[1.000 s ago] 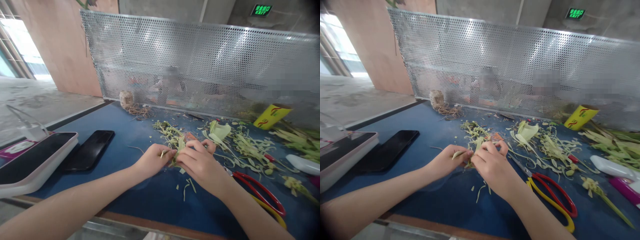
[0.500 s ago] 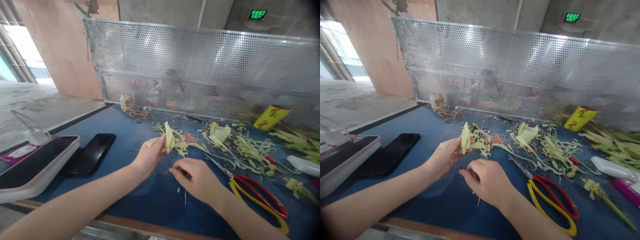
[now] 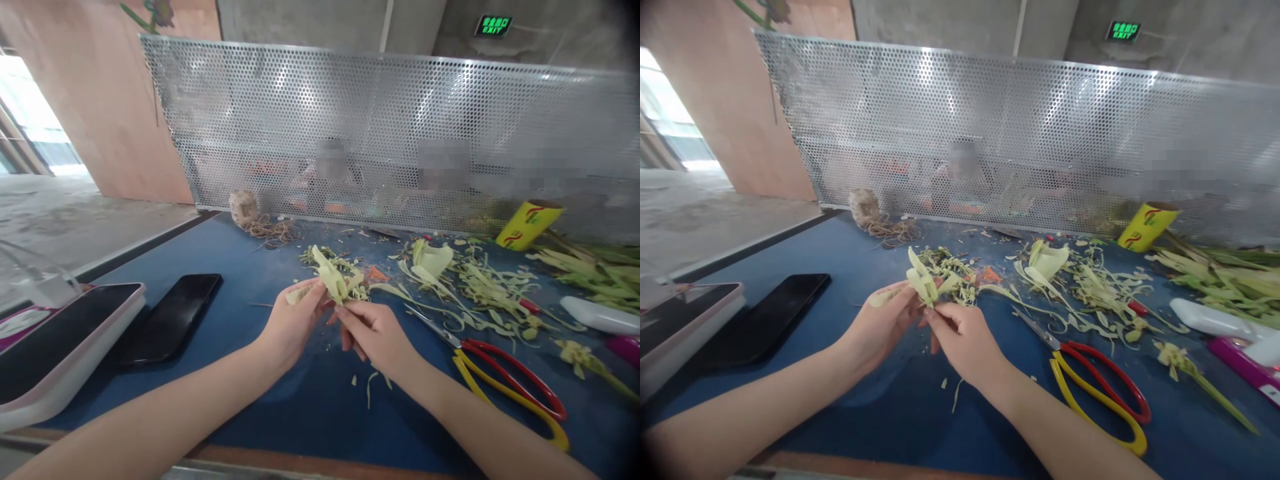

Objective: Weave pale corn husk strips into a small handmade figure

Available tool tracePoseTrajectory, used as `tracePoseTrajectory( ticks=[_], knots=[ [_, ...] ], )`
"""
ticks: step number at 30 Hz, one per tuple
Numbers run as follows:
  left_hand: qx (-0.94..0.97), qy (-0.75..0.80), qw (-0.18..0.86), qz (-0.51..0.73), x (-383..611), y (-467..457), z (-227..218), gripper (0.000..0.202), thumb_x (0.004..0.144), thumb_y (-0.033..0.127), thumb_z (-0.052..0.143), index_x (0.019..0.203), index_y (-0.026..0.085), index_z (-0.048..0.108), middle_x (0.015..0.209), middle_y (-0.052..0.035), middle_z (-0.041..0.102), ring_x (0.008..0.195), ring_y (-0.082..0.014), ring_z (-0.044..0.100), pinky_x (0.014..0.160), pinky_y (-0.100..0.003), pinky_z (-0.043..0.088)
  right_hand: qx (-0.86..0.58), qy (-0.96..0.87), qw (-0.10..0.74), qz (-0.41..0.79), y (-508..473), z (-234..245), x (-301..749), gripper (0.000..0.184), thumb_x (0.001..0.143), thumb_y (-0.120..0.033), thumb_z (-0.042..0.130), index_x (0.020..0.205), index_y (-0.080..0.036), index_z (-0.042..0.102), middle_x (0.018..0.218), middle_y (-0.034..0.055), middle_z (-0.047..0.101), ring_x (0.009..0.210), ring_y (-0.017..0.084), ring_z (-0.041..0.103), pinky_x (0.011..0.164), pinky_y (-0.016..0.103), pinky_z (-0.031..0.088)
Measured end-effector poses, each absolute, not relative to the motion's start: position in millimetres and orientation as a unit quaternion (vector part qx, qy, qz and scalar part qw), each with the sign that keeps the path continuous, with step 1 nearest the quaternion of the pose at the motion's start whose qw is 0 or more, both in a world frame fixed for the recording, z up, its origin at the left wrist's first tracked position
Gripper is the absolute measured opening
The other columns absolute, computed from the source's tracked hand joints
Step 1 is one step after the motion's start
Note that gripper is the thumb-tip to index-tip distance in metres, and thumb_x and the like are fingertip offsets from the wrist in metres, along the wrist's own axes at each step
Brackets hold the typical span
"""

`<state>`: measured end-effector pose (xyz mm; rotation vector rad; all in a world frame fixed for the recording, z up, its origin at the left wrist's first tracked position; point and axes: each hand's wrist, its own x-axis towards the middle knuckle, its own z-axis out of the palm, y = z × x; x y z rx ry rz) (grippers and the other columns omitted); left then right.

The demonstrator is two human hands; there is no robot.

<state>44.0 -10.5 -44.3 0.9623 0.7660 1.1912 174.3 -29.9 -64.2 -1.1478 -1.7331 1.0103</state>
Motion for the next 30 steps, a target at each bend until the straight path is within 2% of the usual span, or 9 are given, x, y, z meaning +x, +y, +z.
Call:
tracePoseTrajectory(
  ticks=[3, 6, 10, 15, 18, 22, 26, 30],
  knots=[
    [0.430, 0.319, 0.660, 0.527, 43.4, -8.8, -45.8, 0.018, 0.070, 0.027, 0.060, 0.078, 0.011, 0.061, 0.073, -0.0039, 0.064, 0.066, -0.0128, 0.055, 0.067, -0.026, 0.043, -0.451, -0.664, 0.415, 0.429, -29.7, -63.3, 175.8, 0.032, 0.084, -0.039, 0.039, 0.075, -0.016, 0.059, 0.046, -0.0040, 0.049, 0.030, 0.005, 0.036, 0.035, 0.019, 0.031],
    [0.469, 0.295, 0.673, 0.490, 43.1, -10.0, -46.5, 0.014, 0.071, 0.025, 0.061, 0.073, 0.011, 0.059, 0.066, -0.0012, 0.060, 0.057, -0.0100, 0.053, 0.062, -0.025, 0.044, -0.441, -0.659, 0.426, 0.436, -29.5, -61.9, 177.8, 0.035, 0.084, -0.039, 0.039, 0.063, -0.016, 0.054, 0.045, -0.0037, 0.049, 0.029, 0.005, 0.036, 0.035, 0.018, 0.031],
    [0.559, 0.274, 0.647, 0.440, 42.3, -13.1, -47.1, 0.012, 0.071, 0.022, 0.062, 0.076, 0.013, 0.057, 0.060, 0.0000, 0.059, 0.052, -0.0129, 0.055, 0.057, -0.027, 0.045, -0.443, -0.661, 0.425, 0.432, -29.6, -62.8, 179.3, 0.040, 0.085, -0.036, 0.038, 0.051, -0.015, 0.046, 0.043, -0.0026, 0.049, 0.030, 0.004, 0.037, 0.036, 0.018, 0.032],
    [0.570, 0.329, 0.587, 0.471, 40.5, -10.5, -49.4, 0.015, 0.069, 0.022, 0.063, 0.061, 0.013, 0.053, 0.051, 0.0040, 0.051, 0.050, -0.0073, 0.046, 0.050, -0.019, 0.038, -0.439, -0.692, 0.386, 0.424, -30.1, -64.6, 180.1, 0.031, 0.086, -0.031, 0.037, 0.063, -0.016, 0.052, 0.046, -0.0040, 0.050, 0.031, 0.004, 0.037, 0.036, 0.017, 0.031],
    [0.587, 0.337, 0.572, 0.463, 39.7, -9.3, -48.2, 0.019, 0.072, 0.025, 0.060, 0.059, 0.014, 0.051, 0.046, 0.0052, 0.045, 0.047, -0.0071, 0.041, 0.048, -0.019, 0.034, -0.432, -0.712, 0.373, 0.409, -30.3, -64.2, 180.7, 0.030, 0.086, -0.034, 0.036, 0.071, -0.017, 0.056, 0.047, -0.0043, 0.050, 0.032, 0.005, 0.038, 0.037, 0.018, 0.032],
    [0.590, 0.349, 0.549, 0.479, 39.9, -10.5, -45.2, 0.023, 0.071, 0.025, 0.060, 0.054, 0.013, 0.051, 0.048, 0.0045, 0.046, 0.050, -0.0070, 0.042, 0.051, -0.019, 0.035, -0.434, -0.695, 0.396, 0.413, -30.4, -63.3, 181.4, 0.032, 0.087, -0.036, 0.034, 0.077, -0.018, 0.058, 0.047, -0.0044, 0.049, 0.031, 0.005, 0.037, 0.036, 0.018, 0.030],
    [0.562, 0.356, 0.568, 0.486, 40.2, -10.3, -46.0, 0.018, 0.070, 0.027, 0.062, 0.060, 0.012, 0.057, 0.053, 0.0032, 0.051, 0.050, -0.0072, 0.043, 0.054, -0.020, 0.038, -0.437, -0.725, 0.377, 0.376, -32.3, -62.7, 183.3, 0.033, 0.087, -0.033, 0.034, 0.068, -0.017, 0.056, 0.049, -0.0037, 0.050, 0.033, 0.005, 0.038, 0.040, 0.019, 0.032],
    [0.495, 0.347, 0.604, 0.519, 39.5, -7.8, -47.0, 0.015, 0.068, 0.027, 0.065, 0.070, 0.012, 0.063, 0.066, -0.0006, 0.061, 0.067, -0.0119, 0.055, 0.072, -0.026, 0.044, -0.452, -0.723, 0.398, 0.338, -34.9, -59.8, 186.7, 0.031, 0.088, -0.033, 0.034, 0.073, -0.018, 0.056, 0.050, -0.0041, 0.050, 0.035, 0.005, 0.039, 0.043, 0.019, 0.033]
  ],
)
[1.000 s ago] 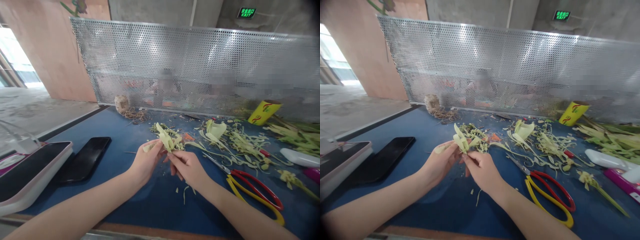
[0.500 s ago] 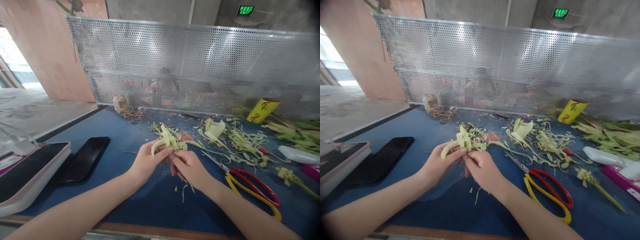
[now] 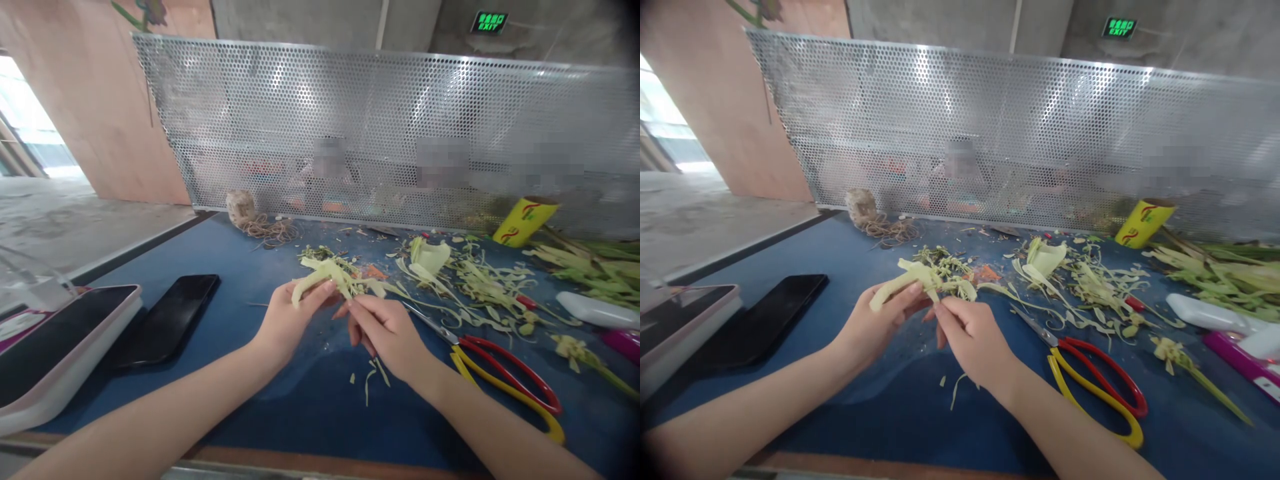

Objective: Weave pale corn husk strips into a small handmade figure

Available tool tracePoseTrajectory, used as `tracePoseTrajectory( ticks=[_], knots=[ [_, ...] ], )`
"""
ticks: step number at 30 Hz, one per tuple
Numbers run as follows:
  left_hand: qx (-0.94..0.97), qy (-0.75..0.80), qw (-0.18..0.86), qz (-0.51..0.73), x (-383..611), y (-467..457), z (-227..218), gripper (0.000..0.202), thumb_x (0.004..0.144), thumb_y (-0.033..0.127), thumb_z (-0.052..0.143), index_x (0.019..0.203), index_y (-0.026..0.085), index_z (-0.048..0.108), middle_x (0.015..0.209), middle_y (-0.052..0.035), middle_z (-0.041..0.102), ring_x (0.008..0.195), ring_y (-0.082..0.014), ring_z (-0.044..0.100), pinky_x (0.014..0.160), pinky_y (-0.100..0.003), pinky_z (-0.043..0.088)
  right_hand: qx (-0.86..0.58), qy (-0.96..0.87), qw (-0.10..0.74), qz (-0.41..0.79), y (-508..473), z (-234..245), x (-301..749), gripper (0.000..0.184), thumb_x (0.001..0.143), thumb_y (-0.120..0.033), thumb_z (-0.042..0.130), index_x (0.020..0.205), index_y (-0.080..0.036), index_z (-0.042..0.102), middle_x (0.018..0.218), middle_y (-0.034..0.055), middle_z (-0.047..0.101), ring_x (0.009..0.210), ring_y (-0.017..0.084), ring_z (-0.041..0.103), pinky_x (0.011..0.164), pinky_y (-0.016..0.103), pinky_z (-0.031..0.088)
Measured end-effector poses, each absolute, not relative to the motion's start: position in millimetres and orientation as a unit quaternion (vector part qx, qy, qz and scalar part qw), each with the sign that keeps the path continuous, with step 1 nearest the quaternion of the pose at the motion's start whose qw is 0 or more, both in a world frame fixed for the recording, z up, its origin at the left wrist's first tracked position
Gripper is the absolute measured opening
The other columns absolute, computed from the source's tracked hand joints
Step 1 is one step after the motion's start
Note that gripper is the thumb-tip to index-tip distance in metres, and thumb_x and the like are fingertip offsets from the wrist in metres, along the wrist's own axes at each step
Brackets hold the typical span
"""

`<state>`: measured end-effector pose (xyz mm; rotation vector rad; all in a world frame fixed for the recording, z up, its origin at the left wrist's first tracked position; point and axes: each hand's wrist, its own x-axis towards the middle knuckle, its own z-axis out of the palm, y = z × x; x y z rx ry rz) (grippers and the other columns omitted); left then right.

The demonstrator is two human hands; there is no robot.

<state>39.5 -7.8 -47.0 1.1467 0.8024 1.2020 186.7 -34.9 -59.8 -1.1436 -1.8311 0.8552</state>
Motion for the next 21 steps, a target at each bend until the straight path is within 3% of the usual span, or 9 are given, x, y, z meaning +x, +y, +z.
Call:
tracePoseTrajectory(
  ticks=[5, 15, 21],
  knots=[
    [0.471, 0.304, 0.645, 0.518, 38.4, -6.7, -45.9, 0.018, 0.072, 0.028, 0.061, 0.076, 0.012, 0.067, 0.073, -0.0035, 0.065, 0.072, -0.0132, 0.057, 0.082, -0.029, 0.043, -0.461, -0.723, 0.386, 0.340, -34.9, -59.2, 187.9, 0.031, 0.088, -0.033, 0.034, 0.072, -0.018, 0.055, 0.048, -0.0050, 0.049, 0.034, 0.005, 0.038, 0.046, 0.020, 0.034],
    [0.515, 0.285, 0.639, 0.495, 40.9, -10.0, -47.8, 0.008, 0.070, 0.020, 0.063, 0.067, 0.012, 0.063, 0.060, 0.0009, 0.056, 0.054, -0.0075, 0.048, 0.058, -0.022, 0.042, -0.464, -0.739, 0.370, 0.320, -36.3, -60.6, 184.8, 0.031, 0.088, -0.032, 0.032, 0.072, -0.019, 0.054, 0.046, -0.0055, 0.050, 0.034, 0.005, 0.040, 0.049, 0.019, 0.036],
    [0.457, 0.307, 0.641, 0.535, 37.5, -5.8, -43.9, 0.012, 0.068, 0.020, 0.065, 0.075, 0.011, 0.065, 0.074, -0.0045, 0.065, 0.073, -0.0139, 0.059, 0.073, -0.027, 0.047, -0.483, -0.767, 0.314, 0.282, -36.1, -62.1, 183.9, 0.030, 0.087, -0.028, 0.034, 0.068, -0.019, 0.056, 0.048, -0.0034, 0.054, 0.047, 0.009, 0.052, 0.054, 0.020, 0.037]
  ],
)
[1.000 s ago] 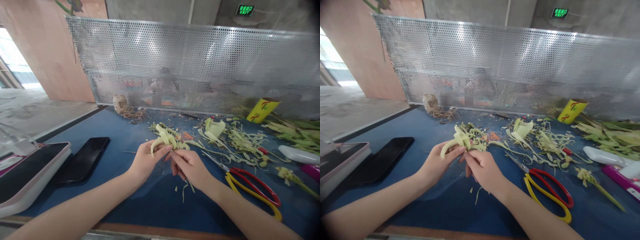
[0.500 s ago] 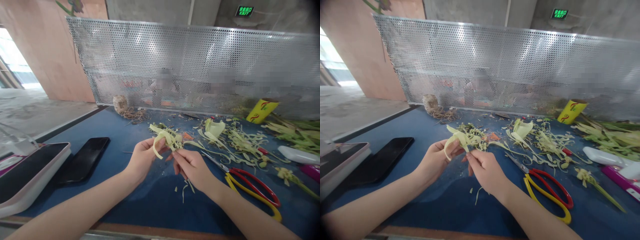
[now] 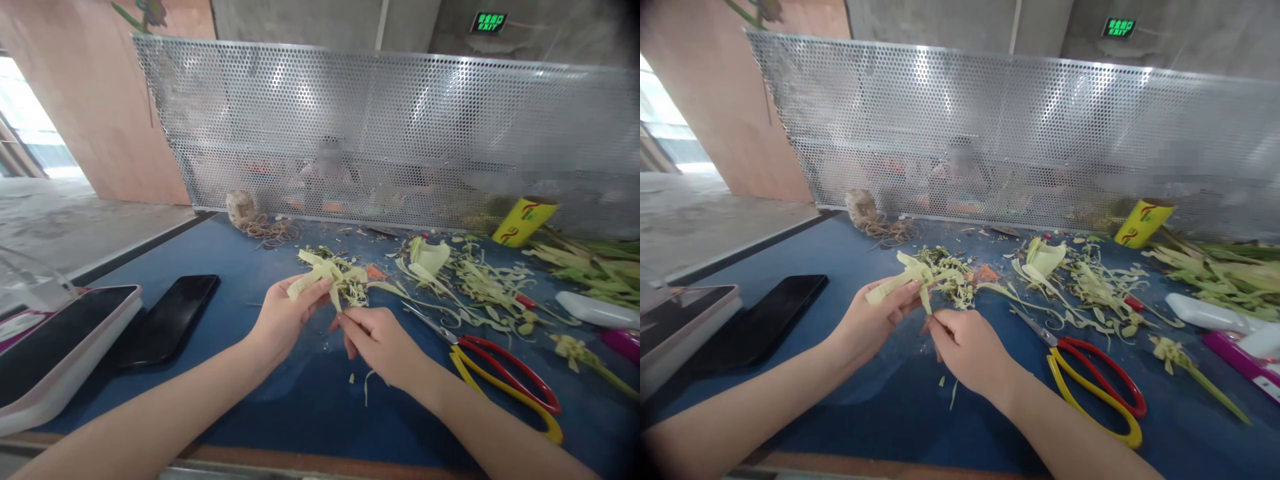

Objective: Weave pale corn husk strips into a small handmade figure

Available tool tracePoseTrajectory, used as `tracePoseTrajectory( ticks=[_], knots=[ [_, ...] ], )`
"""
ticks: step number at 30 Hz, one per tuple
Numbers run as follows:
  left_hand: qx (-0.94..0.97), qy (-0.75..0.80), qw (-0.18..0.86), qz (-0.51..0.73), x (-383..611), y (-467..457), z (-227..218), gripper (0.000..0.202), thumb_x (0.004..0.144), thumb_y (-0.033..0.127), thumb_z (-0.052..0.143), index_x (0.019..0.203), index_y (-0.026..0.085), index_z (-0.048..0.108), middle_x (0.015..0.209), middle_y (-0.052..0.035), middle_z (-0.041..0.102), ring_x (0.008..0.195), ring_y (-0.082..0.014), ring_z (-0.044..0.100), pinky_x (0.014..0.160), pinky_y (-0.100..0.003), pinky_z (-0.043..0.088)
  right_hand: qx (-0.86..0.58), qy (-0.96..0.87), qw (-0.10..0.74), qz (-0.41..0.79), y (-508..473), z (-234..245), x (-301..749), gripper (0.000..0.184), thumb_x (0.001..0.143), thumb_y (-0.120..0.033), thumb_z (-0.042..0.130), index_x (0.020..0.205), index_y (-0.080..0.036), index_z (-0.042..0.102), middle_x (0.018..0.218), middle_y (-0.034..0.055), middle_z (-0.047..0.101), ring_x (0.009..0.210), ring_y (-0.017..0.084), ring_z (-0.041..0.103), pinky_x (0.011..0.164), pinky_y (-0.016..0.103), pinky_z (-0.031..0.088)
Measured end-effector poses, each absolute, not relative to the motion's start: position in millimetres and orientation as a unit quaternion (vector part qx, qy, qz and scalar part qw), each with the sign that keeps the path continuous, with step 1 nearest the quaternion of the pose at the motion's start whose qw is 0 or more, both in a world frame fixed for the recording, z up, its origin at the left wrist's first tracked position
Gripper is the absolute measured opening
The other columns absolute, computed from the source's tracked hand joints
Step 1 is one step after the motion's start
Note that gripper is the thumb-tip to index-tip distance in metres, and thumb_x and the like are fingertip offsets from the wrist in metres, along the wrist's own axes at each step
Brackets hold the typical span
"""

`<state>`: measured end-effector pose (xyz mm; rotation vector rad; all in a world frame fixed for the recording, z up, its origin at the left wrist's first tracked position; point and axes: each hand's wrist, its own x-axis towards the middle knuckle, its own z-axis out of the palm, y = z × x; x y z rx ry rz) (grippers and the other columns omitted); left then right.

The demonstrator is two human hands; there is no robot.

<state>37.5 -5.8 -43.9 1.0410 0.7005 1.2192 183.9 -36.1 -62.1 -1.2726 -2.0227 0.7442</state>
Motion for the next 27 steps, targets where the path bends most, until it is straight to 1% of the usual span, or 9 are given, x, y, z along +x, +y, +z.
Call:
tracePoseTrajectory(
  ticks=[3, 6, 10, 14, 16, 18, 21, 24, 27],
  knots=[
    [0.450, 0.314, 0.633, 0.546, 34.6, -2.7, -41.7, 0.016, 0.068, 0.022, 0.065, 0.080, 0.010, 0.065, 0.083, -0.0073, 0.068, 0.084, -0.0176, 0.060, 0.081, -0.030, 0.047, -0.495, -0.783, 0.284, 0.247, -36.7, -58.9, 187.2, 0.029, 0.086, -0.025, 0.034, 0.069, -0.019, 0.058, 0.049, -0.0024, 0.055, 0.049, 0.010, 0.053, 0.055, 0.022, 0.036],
    [0.449, 0.322, 0.626, 0.551, 33.2, -1.6, -40.3, 0.019, 0.068, 0.023, 0.065, 0.082, 0.010, 0.065, 0.088, -0.0081, 0.068, 0.087, -0.0188, 0.061, 0.084, -0.031, 0.046, -0.514, -0.796, 0.258, 0.188, -36.8, -52.3, 194.3, 0.029, 0.084, -0.025, 0.036, 0.064, -0.019, 0.057, 0.051, -0.0007, 0.056, 0.050, 0.012, 0.052, 0.052, 0.023, 0.034],
    [0.431, 0.349, 0.616, 0.559, 33.6, -2.2, -39.7, 0.021, 0.063, 0.021, 0.069, 0.081, 0.010, 0.065, 0.089, -0.0069, 0.068, 0.084, -0.0171, 0.062, 0.084, -0.030, 0.047, -0.544, -0.794, 0.219, 0.159, -33.4, -46.0, 206.9, 0.029, 0.083, -0.025, 0.038, 0.065, -0.020, 0.060, 0.051, 0.0001, 0.056, 0.045, 0.012, 0.049, 0.046, 0.023, 0.029],
    [0.422, 0.374, 0.607, 0.560, 34.1, -3.1, -40.1, 0.026, 0.061, 0.021, 0.071, 0.084, 0.011, 0.065, 0.085, -0.0053, 0.069, 0.081, -0.0160, 0.062, 0.083, -0.031, 0.048, -0.524, -0.813, 0.198, 0.162, -30.7, -42.2, 218.0, 0.025, 0.081, -0.024, 0.042, 0.068, -0.021, 0.062, 0.054, 0.0007, 0.058, 0.046, 0.012, 0.050, 0.045, 0.024, 0.029],
    [0.448, 0.380, 0.599, 0.544, 34.1, -4.4, -40.5, 0.027, 0.062, 0.024, 0.070, 0.085, 0.012, 0.065, 0.085, -0.0054, 0.069, 0.081, -0.0169, 0.062, 0.082, -0.031, 0.047, -0.524, -0.808, 0.224, 0.150, -30.8, -38.0, 222.3, 0.028, 0.083, -0.031, 0.042, 0.067, -0.021, 0.062, 0.053, 0.0006, 0.057, 0.045, 0.012, 0.047, 0.045, 0.024, 0.029],
    [0.493, 0.395, 0.585, 0.509, 34.6, -6.9, -40.9, 0.027, 0.061, 0.026, 0.070, 0.085, 0.012, 0.065, 0.083, -0.0058, 0.070, 0.078, -0.0173, 0.062, 0.080, -0.030, 0.047, -0.535, -0.781, 0.297, 0.126, -30.9, -33.0, 225.2, 0.032, 0.084, -0.037, 0.039, 0.067, -0.020, 0.060, 0.053, 0.0007, 0.055, 0.046, 0.012, 0.046, 0.046, 0.025, 0.031],
    [0.582, 0.408, 0.562, 0.423, 36.8, -12.0, -42.1, 0.026, 0.061, 0.026, 0.069, 0.083, 0.012, 0.067, 0.079, -0.0063, 0.069, 0.072, -0.0173, 0.062, 0.072, -0.027, 0.047, -0.521, -0.745, 0.397, 0.124, -29.3, -28.8, 225.3, 0.028, 0.084, -0.038, 0.039, 0.076, -0.020, 0.058, 0.065, 0.0017, 0.057, 0.057, 0.013, 0.050, 0.053, 0.025, 0.036],
    [0.650, 0.390, 0.549, 0.351, 40.0, -16.4, -43.3, 0.020, 0.065, 0.027, 0.065, 0.078, 0.012, 0.067, 0.073, -0.0065, 0.068, 0.068, -0.0175, 0.060, 0.066, -0.026, 0.046, -0.505, -0.754, 0.389, 0.157, -26.4, -31.4, 221.3, 0.021, 0.081, -0.037, 0.044, 0.076, -0.020, 0.057, 0.068, 0.0009, 0.055, 0.062, 0.013, 0.049, 0.057, 0.025, 0.037],
    [0.661, 0.403, 0.541, 0.329, 42.7, -19.0, -43.2, 0.019, 0.063, 0.027, 0.065, 0.077, 0.013, 0.066, 0.069, -0.0047, 0.066, 0.064, -0.0169, 0.059, 0.063, -0.026, 0.045, -0.514, -0.752, 0.387, 0.139, -25.4, -35.3, 217.7, 0.020, 0.077, -0.038, 0.050, 0.073, -0.020, 0.055, 0.067, 0.0004, 0.050, 0.063, 0.014, 0.047, 0.061, 0.027, 0.038]
  ],
)
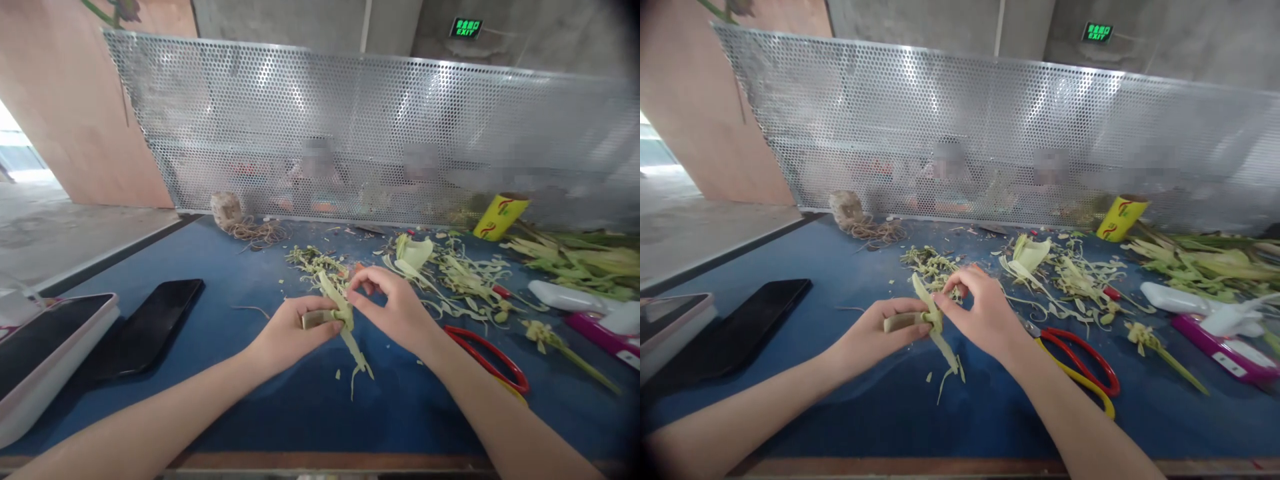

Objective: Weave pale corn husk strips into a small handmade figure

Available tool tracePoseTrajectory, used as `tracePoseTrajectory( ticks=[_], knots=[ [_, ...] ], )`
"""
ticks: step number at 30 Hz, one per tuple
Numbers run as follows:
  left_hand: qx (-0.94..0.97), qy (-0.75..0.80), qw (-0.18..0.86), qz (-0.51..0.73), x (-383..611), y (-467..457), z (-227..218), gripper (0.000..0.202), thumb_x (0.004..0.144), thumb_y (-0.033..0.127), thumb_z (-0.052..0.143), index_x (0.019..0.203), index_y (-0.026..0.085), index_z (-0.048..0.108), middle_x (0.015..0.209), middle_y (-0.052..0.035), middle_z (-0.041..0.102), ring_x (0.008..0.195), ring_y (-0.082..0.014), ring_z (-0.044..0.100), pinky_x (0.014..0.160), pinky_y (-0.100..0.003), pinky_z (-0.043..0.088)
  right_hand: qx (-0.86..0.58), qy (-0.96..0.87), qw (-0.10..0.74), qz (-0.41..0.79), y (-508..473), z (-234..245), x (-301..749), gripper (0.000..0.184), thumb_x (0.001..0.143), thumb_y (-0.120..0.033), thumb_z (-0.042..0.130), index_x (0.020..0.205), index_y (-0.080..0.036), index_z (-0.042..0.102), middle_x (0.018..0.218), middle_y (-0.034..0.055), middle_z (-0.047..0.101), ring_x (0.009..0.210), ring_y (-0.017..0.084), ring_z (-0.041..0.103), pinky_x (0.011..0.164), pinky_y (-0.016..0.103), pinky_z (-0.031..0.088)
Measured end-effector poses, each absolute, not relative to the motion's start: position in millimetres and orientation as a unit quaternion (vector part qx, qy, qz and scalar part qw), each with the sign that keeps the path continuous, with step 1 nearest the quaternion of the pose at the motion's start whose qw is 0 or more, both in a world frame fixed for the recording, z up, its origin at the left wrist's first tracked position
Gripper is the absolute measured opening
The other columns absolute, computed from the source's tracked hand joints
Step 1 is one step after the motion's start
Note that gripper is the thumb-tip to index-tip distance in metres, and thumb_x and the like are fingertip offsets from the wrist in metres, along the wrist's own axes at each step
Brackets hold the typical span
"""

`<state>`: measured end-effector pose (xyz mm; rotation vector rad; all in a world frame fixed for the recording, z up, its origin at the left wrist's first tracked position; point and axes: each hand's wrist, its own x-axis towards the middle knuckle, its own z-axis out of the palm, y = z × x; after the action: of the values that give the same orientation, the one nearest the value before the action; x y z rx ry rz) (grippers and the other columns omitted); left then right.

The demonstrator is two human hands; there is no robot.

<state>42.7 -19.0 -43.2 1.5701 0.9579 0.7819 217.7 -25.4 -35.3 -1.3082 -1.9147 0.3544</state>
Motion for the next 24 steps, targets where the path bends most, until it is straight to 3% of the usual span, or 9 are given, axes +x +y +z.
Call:
tracePoseTrajectory(
  ticks=[7, 13, 18, 24],
  knots=[
    [0.693, 0.406, 0.502, 0.319, 43.4, -17.0, -44.8, 0.023, 0.068, 0.036, 0.059, 0.074, 0.014, 0.067, 0.064, -0.0045, 0.064, 0.058, -0.0152, 0.056, 0.056, -0.024, 0.042, -0.524, -0.768, 0.360, 0.081, -29.3, -34.0, 214.4, 0.017, 0.072, -0.042, 0.057, 0.072, -0.027, 0.064, 0.091, 0.0038, 0.054, 0.095, 0.024, 0.046, 0.085, 0.046, 0.027],
    [0.730, 0.396, 0.463, 0.311, 43.2, -15.7, -50.4, 0.024, 0.068, 0.037, 0.059, 0.063, 0.015, 0.067, 0.055, -0.0017, 0.059, 0.048, -0.0110, 0.045, 0.047, -0.021, 0.034, -0.462, -0.753, 0.423, 0.202, -22.9, -37.5, 210.6, 0.007, 0.069, -0.028, 0.061, 0.066, -0.021, 0.060, 0.086, 0.0022, 0.059, 0.089, 0.019, 0.053, 0.085, 0.037, 0.036],
    [0.746, 0.386, 0.477, 0.259, 44.7, -20.6, -47.3, 0.025, 0.066, 0.039, 0.060, 0.063, 0.016, 0.069, 0.048, -0.0003, 0.056, 0.041, -0.0089, 0.039, 0.040, -0.021, 0.028, -0.453, -0.709, 0.490, 0.227, -19.0, -38.6, 205.6, 0.012, 0.070, -0.029, 0.059, 0.065, -0.019, 0.058, 0.080, 0.0025, 0.059, 0.084, 0.017, 0.055, 0.078, 0.031, 0.041],
    [0.645, 0.384, 0.570, 0.333, 44.8, -17.6, -41.2, 0.021, 0.067, 0.034, 0.061, 0.067, 0.014, 0.069, 0.066, -0.0070, 0.066, 0.060, -0.0151, 0.056, 0.058, -0.025, 0.044, -0.483, -0.709, 0.364, 0.362, -21.5, -38.1, 210.8, 0.027, 0.082, -0.040, 0.043, 0.095, -0.020, 0.056, 0.091, 0.0035, 0.061, 0.083, 0.016, 0.057, 0.071, 0.028, 0.045]
  ],
)
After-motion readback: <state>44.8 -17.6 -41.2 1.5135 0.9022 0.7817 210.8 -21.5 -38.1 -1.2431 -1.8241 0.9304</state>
